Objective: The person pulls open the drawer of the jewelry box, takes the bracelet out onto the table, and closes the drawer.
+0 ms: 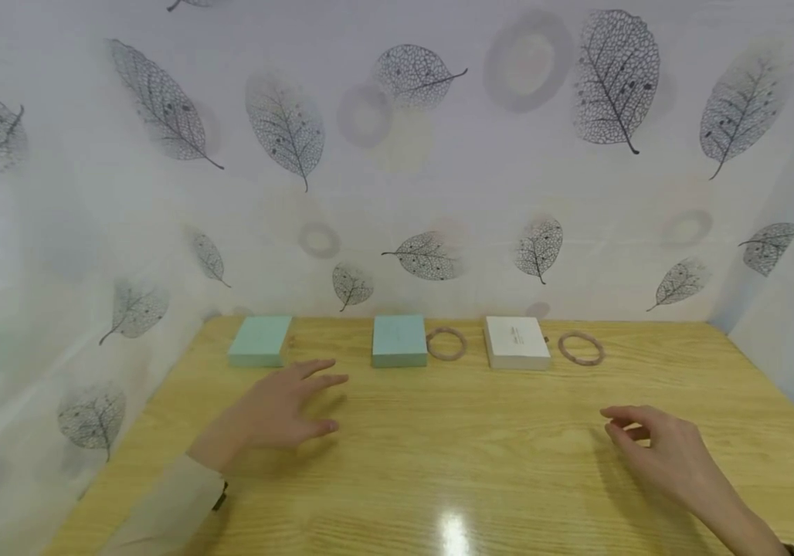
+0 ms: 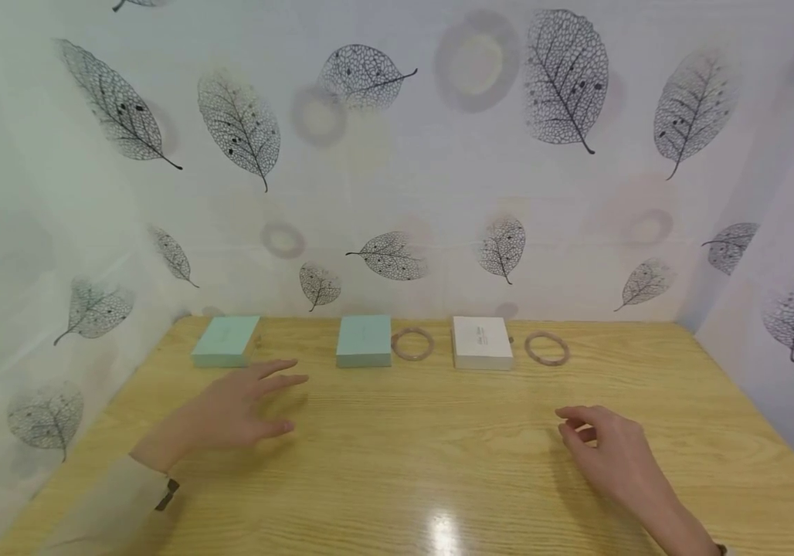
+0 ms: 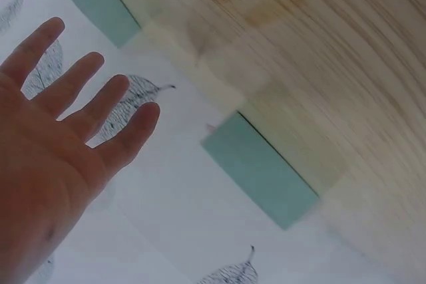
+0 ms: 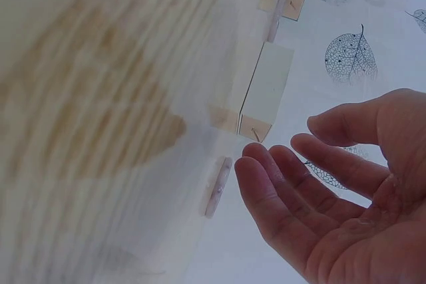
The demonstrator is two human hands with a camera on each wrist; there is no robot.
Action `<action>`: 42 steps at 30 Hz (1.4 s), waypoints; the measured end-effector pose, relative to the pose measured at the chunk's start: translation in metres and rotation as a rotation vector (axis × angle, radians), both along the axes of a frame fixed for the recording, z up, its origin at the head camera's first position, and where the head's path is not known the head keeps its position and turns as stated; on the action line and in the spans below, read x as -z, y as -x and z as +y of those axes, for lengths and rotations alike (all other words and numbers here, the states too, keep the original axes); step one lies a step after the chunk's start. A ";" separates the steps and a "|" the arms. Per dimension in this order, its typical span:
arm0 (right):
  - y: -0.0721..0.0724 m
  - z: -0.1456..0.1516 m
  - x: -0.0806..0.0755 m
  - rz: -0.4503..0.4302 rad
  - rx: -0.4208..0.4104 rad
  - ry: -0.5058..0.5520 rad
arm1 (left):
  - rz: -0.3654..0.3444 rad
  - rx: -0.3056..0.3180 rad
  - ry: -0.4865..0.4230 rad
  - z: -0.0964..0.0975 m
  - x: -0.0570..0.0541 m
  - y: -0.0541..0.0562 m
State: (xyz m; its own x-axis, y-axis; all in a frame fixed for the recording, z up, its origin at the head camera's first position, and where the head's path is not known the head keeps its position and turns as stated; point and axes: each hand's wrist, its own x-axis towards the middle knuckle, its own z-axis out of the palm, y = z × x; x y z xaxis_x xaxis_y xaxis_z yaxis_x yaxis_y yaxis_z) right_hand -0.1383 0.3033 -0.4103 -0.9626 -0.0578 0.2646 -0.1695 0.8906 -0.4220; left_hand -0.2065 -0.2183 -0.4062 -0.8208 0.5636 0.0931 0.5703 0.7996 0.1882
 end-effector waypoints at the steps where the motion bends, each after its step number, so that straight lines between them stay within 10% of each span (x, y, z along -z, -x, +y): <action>1: 0.000 0.000 0.000 -0.001 -0.001 0.000 | -0.003 -0.015 -0.005 -0.004 0.000 0.001; 18: 0.001 -0.003 -0.004 -0.097 0.002 -0.005 | 0.039 -0.225 -0.020 -0.064 -0.006 0.027; 25: -0.001 -0.002 -0.003 -0.082 0.001 0.000 | -0.089 -0.322 0.047 -0.070 -0.004 0.027; 42: -0.001 -0.005 0.000 -0.055 -0.007 0.003 | -0.183 -0.277 0.097 -0.049 -0.013 0.002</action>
